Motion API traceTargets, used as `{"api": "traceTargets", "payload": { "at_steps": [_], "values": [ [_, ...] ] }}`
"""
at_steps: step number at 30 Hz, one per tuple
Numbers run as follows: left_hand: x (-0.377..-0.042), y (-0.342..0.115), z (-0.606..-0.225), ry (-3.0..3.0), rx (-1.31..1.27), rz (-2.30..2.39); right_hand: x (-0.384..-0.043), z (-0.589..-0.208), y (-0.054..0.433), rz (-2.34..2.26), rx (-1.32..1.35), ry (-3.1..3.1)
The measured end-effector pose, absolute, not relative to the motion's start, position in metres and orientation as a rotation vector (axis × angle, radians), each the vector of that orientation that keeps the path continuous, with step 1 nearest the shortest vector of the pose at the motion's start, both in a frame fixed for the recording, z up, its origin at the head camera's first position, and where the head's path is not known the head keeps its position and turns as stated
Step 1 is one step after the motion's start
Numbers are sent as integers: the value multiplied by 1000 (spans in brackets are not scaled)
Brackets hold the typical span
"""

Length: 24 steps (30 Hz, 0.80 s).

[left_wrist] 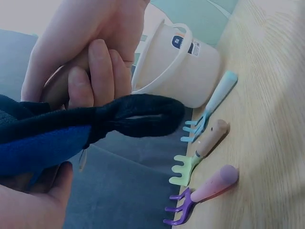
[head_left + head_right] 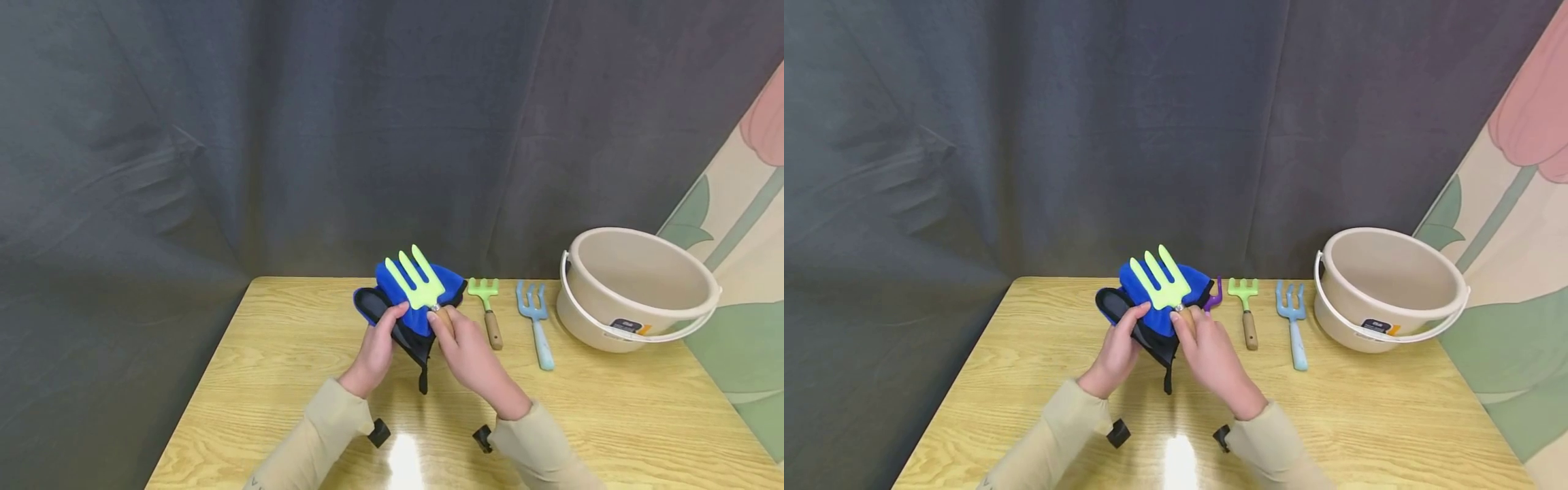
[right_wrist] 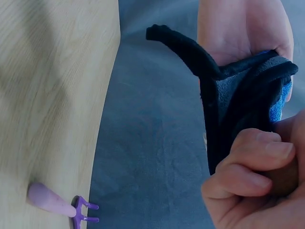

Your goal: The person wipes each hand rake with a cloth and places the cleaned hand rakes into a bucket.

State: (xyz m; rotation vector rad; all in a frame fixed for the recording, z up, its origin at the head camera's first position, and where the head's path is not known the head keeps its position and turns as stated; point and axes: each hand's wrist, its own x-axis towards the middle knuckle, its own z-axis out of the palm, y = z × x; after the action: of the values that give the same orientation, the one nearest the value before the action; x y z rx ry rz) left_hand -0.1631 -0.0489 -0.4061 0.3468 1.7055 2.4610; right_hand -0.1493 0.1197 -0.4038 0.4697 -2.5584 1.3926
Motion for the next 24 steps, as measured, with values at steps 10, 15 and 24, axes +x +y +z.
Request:
{"api": "traceTargets", "payload": {
  "at_steps": [10, 15, 24],
  "values": [
    [-165, -48, -403, 1507, 268, 2606, -146, -406, 116, 1426, 415, -2621],
    [-171, -52, -399, 1442, 317, 2698, -146, -410, 116, 1402, 432, -2623],
    [-183, -69, -389, 1379, 283, 2874, -134, -411, 117, 1421, 452, -2703]
  ]
}}
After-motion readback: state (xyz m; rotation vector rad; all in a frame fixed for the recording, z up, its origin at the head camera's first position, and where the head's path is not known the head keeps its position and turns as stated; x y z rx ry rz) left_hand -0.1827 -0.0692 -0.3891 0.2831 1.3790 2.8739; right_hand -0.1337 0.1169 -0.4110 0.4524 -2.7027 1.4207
